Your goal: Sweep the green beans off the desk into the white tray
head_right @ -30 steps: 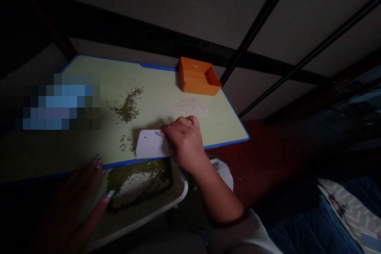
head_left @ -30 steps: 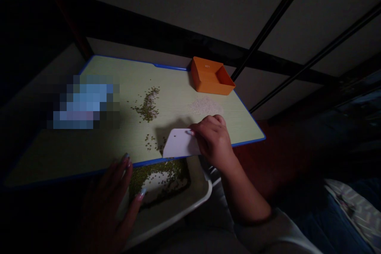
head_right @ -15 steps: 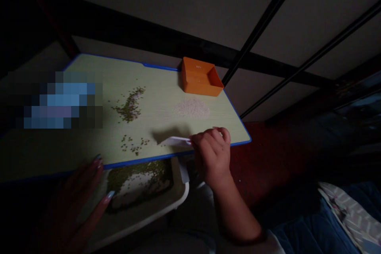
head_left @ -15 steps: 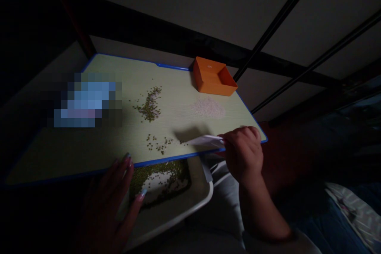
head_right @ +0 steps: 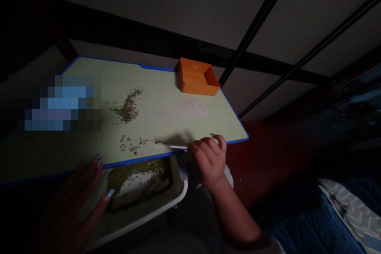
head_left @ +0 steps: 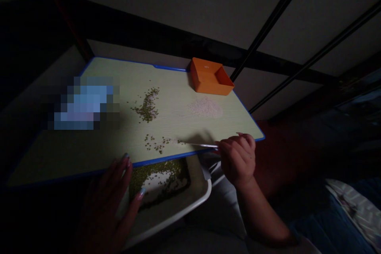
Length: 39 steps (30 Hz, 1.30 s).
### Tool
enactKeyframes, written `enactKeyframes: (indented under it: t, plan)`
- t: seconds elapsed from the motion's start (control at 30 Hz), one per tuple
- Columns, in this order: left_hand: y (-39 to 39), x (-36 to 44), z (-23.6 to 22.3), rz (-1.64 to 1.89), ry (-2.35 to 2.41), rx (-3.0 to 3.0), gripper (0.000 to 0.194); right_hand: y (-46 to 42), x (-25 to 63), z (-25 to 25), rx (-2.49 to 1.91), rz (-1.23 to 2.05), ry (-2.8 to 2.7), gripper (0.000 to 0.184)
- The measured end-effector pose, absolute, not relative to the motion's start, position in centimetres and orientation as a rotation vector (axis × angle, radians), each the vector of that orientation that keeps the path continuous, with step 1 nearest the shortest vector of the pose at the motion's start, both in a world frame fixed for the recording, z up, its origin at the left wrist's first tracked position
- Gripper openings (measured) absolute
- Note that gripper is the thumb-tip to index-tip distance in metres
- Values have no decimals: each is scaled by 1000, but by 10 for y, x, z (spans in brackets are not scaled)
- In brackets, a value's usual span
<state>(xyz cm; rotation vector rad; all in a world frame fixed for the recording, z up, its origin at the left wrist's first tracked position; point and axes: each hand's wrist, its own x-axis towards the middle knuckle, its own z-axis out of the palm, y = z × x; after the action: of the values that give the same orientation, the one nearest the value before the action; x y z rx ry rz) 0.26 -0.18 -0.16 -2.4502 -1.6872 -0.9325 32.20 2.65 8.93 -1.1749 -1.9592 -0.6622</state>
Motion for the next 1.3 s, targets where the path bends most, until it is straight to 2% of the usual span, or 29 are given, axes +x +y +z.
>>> enactKeyframes:
  t: [0.27,0.67,1.3]
  plan:
    - [-2,4,-1,-932,-1740,-2467,69,19,325,92,-1083,-627,-2006,17]
    - [-3,4,-1,-912,-1730,-2468,68,24,319,99,-1052,-564,-2040,17]
    - [-3,3,0,-925,-1732,-2474,69,11,316,87,-1084,-695,-2063,18]
